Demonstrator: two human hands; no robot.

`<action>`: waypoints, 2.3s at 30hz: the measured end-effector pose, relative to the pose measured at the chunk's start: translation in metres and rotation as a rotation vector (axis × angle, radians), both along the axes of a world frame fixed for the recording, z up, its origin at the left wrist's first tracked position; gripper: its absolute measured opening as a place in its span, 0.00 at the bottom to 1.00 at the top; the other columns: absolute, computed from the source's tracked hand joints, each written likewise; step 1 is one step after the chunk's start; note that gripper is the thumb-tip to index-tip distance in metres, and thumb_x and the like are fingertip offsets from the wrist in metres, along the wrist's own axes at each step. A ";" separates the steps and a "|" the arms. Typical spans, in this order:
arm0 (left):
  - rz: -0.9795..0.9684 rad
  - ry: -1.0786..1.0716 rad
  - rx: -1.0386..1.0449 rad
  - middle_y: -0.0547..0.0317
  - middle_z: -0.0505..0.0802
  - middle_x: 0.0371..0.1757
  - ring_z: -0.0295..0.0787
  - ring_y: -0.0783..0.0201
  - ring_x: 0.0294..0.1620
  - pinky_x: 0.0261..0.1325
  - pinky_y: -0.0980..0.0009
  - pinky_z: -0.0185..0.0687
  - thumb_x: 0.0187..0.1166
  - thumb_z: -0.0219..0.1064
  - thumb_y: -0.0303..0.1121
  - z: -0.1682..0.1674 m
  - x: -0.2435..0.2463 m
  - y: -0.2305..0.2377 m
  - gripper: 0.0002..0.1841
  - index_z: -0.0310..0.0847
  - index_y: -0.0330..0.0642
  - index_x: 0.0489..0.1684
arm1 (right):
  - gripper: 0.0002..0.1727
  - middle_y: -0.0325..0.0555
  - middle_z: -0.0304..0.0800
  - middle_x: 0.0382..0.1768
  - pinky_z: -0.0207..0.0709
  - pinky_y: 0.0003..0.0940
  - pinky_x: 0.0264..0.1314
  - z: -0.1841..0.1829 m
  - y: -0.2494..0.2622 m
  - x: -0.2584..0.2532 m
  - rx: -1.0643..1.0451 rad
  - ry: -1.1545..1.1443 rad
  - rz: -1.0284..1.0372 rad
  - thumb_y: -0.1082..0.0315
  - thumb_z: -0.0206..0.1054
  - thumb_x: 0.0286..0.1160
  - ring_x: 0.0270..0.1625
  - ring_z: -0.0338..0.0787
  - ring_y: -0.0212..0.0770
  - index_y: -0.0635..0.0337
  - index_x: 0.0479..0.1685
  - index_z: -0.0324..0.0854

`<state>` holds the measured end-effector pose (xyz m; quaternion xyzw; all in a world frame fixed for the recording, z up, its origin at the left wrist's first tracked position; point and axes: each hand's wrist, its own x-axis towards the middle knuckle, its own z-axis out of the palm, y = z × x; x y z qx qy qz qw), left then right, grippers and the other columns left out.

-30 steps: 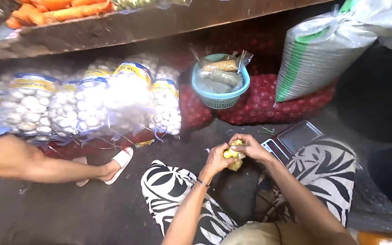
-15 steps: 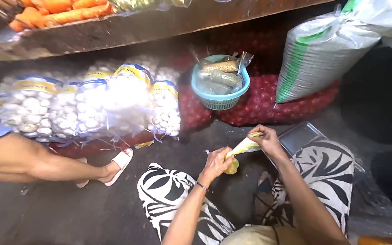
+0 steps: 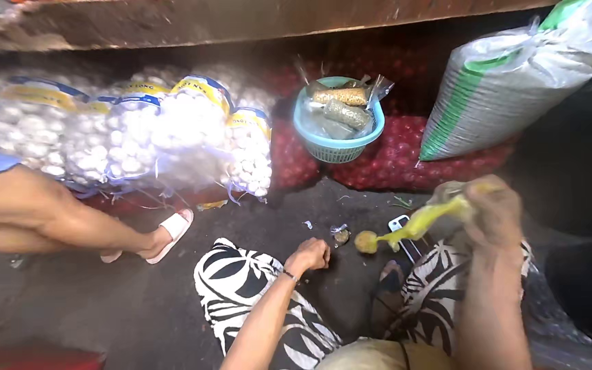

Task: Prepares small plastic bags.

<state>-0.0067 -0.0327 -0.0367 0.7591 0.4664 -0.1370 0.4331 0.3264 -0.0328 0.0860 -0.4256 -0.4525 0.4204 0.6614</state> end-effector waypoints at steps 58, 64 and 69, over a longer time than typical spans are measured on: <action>0.044 -0.107 -0.083 0.32 0.84 0.67 0.83 0.38 0.68 0.71 0.39 0.77 0.56 0.89 0.48 0.021 -0.013 -0.038 0.38 0.83 0.33 0.63 | 0.08 0.37 0.84 0.27 0.84 0.31 0.29 -0.069 -0.020 -0.066 -0.722 0.266 -0.041 0.72 0.51 0.84 0.26 0.85 0.31 0.57 0.51 0.75; 0.268 -0.486 0.074 0.36 0.90 0.63 0.86 0.47 0.67 0.75 0.50 0.77 0.83 0.68 0.41 0.014 0.042 -0.039 0.22 0.84 0.28 0.62 | 0.07 0.34 0.86 0.25 0.81 0.24 0.29 -0.049 -0.029 -0.107 -0.653 -0.064 0.418 0.78 0.56 0.78 0.24 0.84 0.27 0.58 0.41 0.79; 0.617 -0.817 -0.393 0.56 0.87 0.42 0.85 0.71 0.41 0.53 0.70 0.85 0.91 0.54 0.29 0.020 0.045 -0.041 0.13 0.80 0.25 0.51 | 0.16 0.43 0.91 0.37 0.86 0.27 0.32 -0.041 0.002 -0.084 -0.567 0.106 0.158 0.78 0.58 0.77 0.31 0.89 0.32 0.64 0.63 0.74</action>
